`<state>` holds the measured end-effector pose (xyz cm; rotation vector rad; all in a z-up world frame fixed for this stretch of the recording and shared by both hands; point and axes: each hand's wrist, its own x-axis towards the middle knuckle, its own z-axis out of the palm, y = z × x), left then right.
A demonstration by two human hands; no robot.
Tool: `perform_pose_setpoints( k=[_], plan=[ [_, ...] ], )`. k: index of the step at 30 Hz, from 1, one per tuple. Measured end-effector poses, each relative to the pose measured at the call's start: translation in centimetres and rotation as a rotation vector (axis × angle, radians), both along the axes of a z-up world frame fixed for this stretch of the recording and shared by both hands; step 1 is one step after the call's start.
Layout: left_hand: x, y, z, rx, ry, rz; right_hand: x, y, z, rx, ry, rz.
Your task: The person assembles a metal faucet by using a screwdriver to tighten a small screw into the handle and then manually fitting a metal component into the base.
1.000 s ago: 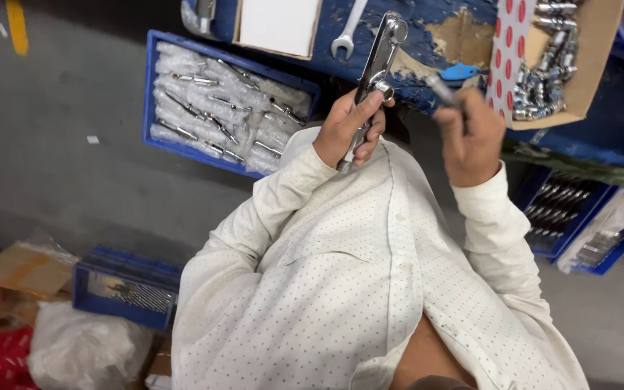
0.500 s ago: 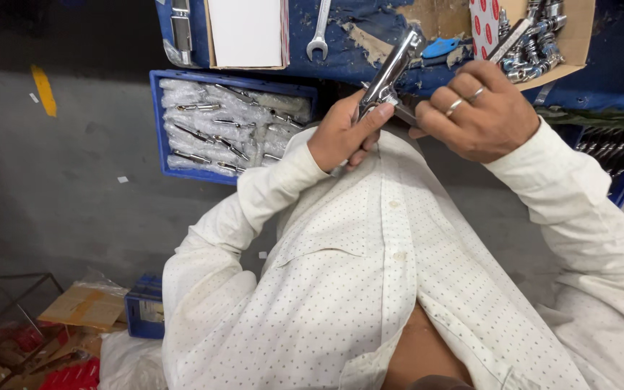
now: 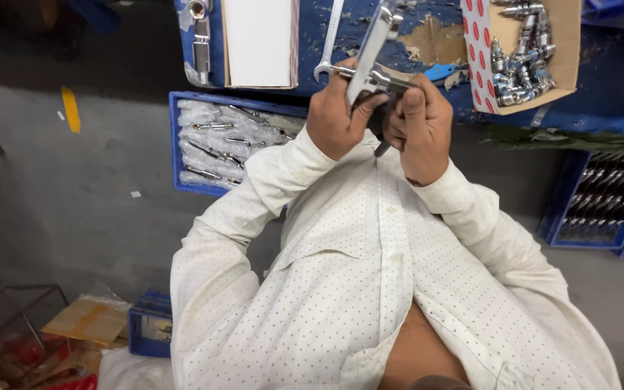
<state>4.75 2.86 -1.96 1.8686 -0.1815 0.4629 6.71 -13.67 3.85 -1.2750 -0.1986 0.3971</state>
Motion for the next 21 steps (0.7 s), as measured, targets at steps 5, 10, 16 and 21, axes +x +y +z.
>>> perform_pose_setpoints(
  k=[5,10,16,21],
  plan=[
    [1.5,0.1,-2.0,-0.015,-0.076,0.006,0.4,0.3,0.8,0.142,0.121,0.028],
    [3.2,0.4,-1.5,0.006,-0.185,-0.036,0.5,0.2,1.7,0.209,0.203,0.014],
    [3.0,-2.5,-0.7,-0.493,0.161,-0.083,2.1,0.1,0.2,-0.198,-0.043,-0.180],
    [2.4,-3.1,-0.7,-0.868,0.649,-0.234,7.7,-5.0,-1.0,-0.936,-1.137,0.179]
  ],
)
